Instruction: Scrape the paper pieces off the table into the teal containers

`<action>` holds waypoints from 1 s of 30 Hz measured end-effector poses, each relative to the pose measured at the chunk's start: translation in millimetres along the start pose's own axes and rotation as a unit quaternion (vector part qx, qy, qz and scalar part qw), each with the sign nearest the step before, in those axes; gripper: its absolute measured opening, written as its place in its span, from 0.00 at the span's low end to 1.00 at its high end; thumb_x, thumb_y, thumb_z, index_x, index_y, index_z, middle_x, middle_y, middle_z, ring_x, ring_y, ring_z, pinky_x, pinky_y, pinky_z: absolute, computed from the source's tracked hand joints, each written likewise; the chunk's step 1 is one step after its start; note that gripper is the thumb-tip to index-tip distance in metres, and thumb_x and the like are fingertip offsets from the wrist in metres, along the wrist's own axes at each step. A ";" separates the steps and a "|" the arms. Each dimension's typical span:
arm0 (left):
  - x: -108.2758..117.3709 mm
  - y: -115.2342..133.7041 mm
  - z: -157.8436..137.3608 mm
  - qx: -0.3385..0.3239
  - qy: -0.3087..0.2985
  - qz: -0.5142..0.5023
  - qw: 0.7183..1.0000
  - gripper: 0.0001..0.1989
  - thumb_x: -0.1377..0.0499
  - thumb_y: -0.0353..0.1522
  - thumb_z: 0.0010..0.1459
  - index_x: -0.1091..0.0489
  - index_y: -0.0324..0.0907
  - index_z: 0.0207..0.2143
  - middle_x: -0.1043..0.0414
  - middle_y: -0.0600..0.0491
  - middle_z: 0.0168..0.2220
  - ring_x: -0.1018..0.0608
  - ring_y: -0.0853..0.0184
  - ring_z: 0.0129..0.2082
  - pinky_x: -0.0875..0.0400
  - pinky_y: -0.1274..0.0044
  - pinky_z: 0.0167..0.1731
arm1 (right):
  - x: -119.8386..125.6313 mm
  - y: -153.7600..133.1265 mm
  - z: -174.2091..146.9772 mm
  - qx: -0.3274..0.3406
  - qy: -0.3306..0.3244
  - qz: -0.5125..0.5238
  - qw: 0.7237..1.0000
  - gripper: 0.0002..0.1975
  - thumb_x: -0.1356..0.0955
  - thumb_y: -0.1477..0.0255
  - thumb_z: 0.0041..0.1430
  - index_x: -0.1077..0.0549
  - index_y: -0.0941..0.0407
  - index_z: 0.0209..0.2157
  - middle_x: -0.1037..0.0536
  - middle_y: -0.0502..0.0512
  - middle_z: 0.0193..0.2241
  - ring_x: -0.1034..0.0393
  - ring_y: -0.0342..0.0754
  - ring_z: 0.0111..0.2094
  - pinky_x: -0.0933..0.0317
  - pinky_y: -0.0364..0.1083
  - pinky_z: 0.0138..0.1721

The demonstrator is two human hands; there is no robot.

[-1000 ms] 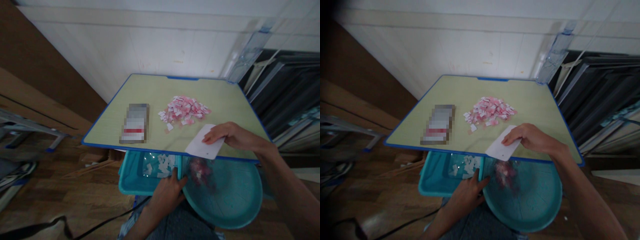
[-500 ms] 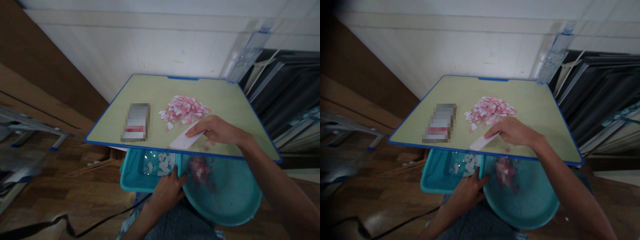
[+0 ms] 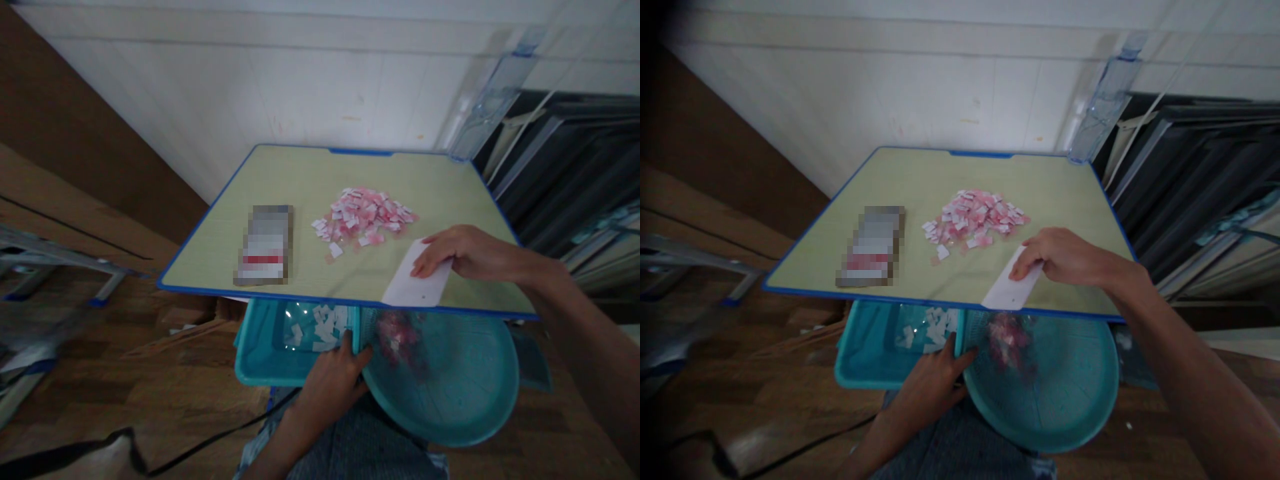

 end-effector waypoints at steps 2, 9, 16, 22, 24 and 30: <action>0.2 -0.1 0.0 -0.001 0.000 -0.003 1.000 0.22 0.47 0.38 0.55 0.44 0.52 0.53 0.49 0.42 0.54 0.27 0.59 0.36 0.34 0.67 0.36 | 4.0 3.1 -12.0 -0.013 -0.005 0.007 1.000 0.18 0.39 0.83 0.45 0.23 0.52 0.30 0.21 0.49 0.31 0.27 0.45 0.35 0.39 0.46 0.43; -0.6 -0.6 0.0 0.002 0.008 0.002 1.000 0.24 0.45 0.37 0.54 0.45 0.52 0.54 0.49 0.40 0.54 0.27 0.58 0.36 0.34 0.67 0.35 | 39.2 6.2 -32.1 -0.131 0.034 0.012 0.991 0.15 0.39 0.78 0.49 0.22 0.57 0.34 0.21 0.54 0.32 0.27 0.46 0.32 0.37 0.42 0.34; -1.1 -1.0 0.1 -0.006 0.010 0.003 1.000 0.23 0.47 0.38 0.55 0.45 0.52 0.53 0.49 0.39 0.54 0.27 0.57 0.36 0.34 0.67 0.35 | 63.3 57.8 -36.4 -0.319 0.030 -0.030 0.947 0.18 0.35 0.65 0.49 0.25 0.67 0.34 0.24 0.58 0.24 0.34 0.42 0.20 0.45 0.39 0.19; 2.1 0.1 -0.3 0.000 -0.004 0.000 1.000 0.22 0.48 0.38 0.56 0.44 0.52 0.53 0.49 0.41 0.54 0.27 0.58 0.37 0.34 0.66 0.36 | 40.9 77.2 -18.4 -0.289 -0.031 0.091 0.952 0.17 0.34 0.64 0.47 0.27 0.63 0.34 0.24 0.56 0.25 0.31 0.45 0.23 0.40 0.40 0.21; 2.7 0.2 -0.2 0.005 -0.010 -0.003 1.000 0.22 0.48 0.37 0.55 0.44 0.52 0.53 0.49 0.41 0.55 0.27 0.58 0.37 0.34 0.67 0.36 | 36.6 76.9 -10.0 -0.252 -0.040 0.075 0.964 0.16 0.33 0.64 0.45 0.26 0.61 0.33 0.23 0.53 0.24 0.31 0.45 0.23 0.40 0.40 0.21; 2.2 0.1 -0.3 0.006 -0.003 -0.001 1.000 0.23 0.46 0.36 0.54 0.44 0.52 0.54 0.49 0.40 0.55 0.27 0.57 0.37 0.34 0.67 0.36 | 29.0 59.9 12.5 -0.158 -0.074 0.039 0.984 0.14 0.33 0.66 0.44 0.25 0.58 0.33 0.22 0.50 0.28 0.30 0.45 0.27 0.39 0.40 0.23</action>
Point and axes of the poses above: each hand's wrist, its own z-axis towards the middle knuckle, its own x-axis out of the back of the hand, y = z × x, the point moved 5 cm from there along z, towards the middle knuckle
